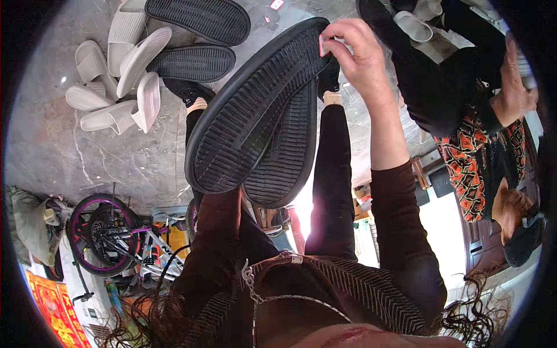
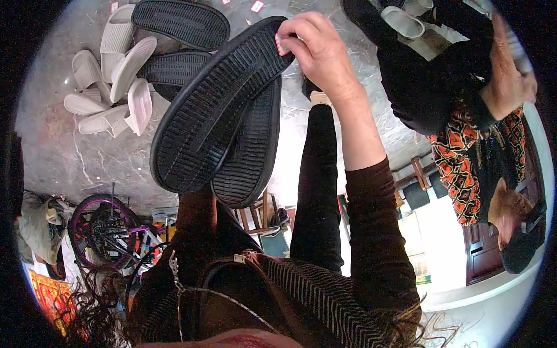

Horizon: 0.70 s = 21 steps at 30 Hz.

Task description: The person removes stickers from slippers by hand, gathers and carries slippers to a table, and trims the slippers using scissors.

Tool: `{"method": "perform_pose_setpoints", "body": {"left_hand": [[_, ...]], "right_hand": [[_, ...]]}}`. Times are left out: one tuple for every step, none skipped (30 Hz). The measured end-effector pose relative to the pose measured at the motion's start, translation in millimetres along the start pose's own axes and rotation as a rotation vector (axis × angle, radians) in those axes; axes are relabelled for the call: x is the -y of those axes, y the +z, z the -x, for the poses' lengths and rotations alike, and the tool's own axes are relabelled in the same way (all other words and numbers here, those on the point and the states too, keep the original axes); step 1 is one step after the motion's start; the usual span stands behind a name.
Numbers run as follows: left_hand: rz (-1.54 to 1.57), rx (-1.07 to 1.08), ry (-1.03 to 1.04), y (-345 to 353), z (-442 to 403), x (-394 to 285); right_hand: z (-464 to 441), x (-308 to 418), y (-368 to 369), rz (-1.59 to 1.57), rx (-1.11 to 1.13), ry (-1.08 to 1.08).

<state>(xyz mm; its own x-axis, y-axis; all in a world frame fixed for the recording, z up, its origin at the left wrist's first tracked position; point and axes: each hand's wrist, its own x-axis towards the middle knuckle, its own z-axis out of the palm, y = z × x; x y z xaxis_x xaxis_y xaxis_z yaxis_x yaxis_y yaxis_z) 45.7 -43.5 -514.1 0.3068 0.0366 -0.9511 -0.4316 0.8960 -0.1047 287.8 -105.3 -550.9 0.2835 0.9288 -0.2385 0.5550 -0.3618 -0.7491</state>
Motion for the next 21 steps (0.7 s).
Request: {"method": "perform_pose_setpoints", "body": {"left_hand": [[0.004,0.001,0.002,0.0,1.3,-0.5],[0.006,-0.001,0.003,0.6,2.0,-1.7],[0.007,-0.001,0.004,0.7,3.3,-2.1],[0.008,-0.003,0.002,0.0,3.4,-1.7],[0.007,-0.003,0.002,-0.3,4.2,-1.7],[0.008,-0.002,0.004,0.8,4.8,-2.7],[0.008,-0.004,0.000,0.5,4.4,-1.7],[0.004,-0.003,0.000,1.2,4.9,-2.6],[-0.001,-0.002,-0.003,1.9,4.6,-2.6],[0.005,0.002,0.002,3.1,5.1,-3.4],[-0.002,0.001,0.001,3.8,5.6,-4.2],[-0.002,0.002,0.005,4.6,4.9,-5.7],[-0.004,0.003,0.007,5.5,5.4,-6.4],[-0.014,0.007,0.010,5.7,4.5,-7.7],[-0.016,0.008,0.009,5.6,3.9,-8.2],[-0.008,0.004,0.004,6.5,3.0,-8.0],[-0.006,0.003,0.005,6.8,2.8,-6.8],[-0.007,0.012,0.006,5.8,1.3,-6.7],[-0.004,0.010,0.004,4.8,2.2,-6.0],[-0.001,0.006,0.002,3.9,3.9,-4.6],[-0.003,0.000,0.002,2.2,4.6,-2.1]], "right_hand": [[-1.9,-0.3,-1.7,-0.002,0.017,-0.016],[-3.4,-0.1,-2.8,-0.004,0.034,-0.031],[-5.8,1.7,-3.2,-0.005,0.034,-0.032],[-8.6,3.3,-3.2,0.024,0.045,-0.045],[-10.7,5.3,-3.3,0.052,0.056,-0.058],[-11.4,6.4,-3.3,0.081,0.066,-0.071],[-11.1,5.0,-2.3,0.081,0.067,-0.071],[-10.9,1.3,-0.4,0.074,0.091,-0.070],[-11.3,-2.2,1.5,0.068,0.115,-0.070],[-11.7,-5.5,3.0,0.061,0.139,-0.072],[-11.5,-8.5,3.8,0.060,0.138,-0.073],[-10.9,-11.5,3.5,0.044,0.157,-0.063],[-10.4,-13.6,2.7,0.029,0.175,-0.052],[-8.1,-15.5,2.4,0.013,0.193,-0.041],[-7.7,-15.3,2.1,0.013,0.193,-0.040],[-8.0,-15.3,1.3,0.016,0.209,-0.050],[-8.6,-15.2,0.1,0.021,0.225,-0.061],[-8.9,-15.1,-1.2,0.026,0.241,-0.073],[-8.7,-14.2,-2.5,0.027,0.240,-0.075],[-7.7,-12.8,-4.1,0.062,0.250,-0.080],[-5.5,-10.9,-5.7,0.098,0.259,-0.084]]}}
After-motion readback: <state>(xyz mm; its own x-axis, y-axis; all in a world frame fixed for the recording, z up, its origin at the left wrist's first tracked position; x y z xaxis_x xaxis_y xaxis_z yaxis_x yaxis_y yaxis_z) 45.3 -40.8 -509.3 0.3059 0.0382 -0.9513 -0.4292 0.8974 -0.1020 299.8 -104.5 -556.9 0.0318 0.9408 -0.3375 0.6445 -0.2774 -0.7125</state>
